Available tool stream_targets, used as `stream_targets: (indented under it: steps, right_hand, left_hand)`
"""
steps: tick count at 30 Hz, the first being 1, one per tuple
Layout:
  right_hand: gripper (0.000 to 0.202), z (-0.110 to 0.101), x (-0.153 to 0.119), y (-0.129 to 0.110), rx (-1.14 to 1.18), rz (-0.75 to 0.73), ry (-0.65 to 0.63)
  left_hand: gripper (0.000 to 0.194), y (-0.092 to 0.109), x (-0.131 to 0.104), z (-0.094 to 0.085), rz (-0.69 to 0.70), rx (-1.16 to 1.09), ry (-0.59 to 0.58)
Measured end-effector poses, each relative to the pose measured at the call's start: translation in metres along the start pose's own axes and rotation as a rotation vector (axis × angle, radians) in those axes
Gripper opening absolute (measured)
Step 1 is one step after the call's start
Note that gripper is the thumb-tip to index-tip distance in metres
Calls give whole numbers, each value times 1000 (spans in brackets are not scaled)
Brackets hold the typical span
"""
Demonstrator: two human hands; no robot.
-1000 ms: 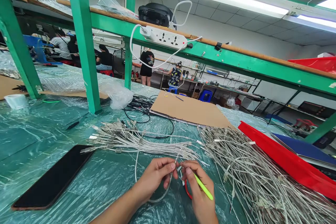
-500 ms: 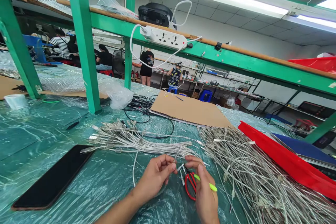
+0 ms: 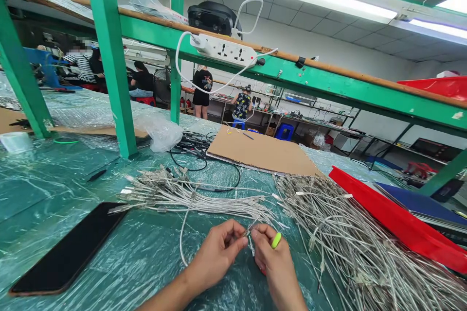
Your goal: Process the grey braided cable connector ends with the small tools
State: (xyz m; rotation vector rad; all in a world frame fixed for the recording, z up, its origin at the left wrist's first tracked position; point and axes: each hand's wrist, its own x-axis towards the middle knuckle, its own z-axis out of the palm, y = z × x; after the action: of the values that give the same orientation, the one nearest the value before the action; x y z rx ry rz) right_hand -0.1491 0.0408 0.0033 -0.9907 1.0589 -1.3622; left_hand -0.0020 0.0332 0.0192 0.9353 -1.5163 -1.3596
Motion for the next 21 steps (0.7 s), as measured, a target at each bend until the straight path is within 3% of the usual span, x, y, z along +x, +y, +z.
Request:
stream_targets:
  steps: [7, 14, 21]
  right_hand:
    - [36, 7, -9, -9, 166, -10, -74]
    - [44, 5, -5, -4, -10, -16, 35]
    - [42, 6, -4, -3, 43, -9, 2]
  left_hand:
    - [29, -2, 3, -1, -11, -36, 11]
    - [28, -2, 2, -1, 3, 9, 9]
    - [30, -1, 1, 1, 1, 24, 0]
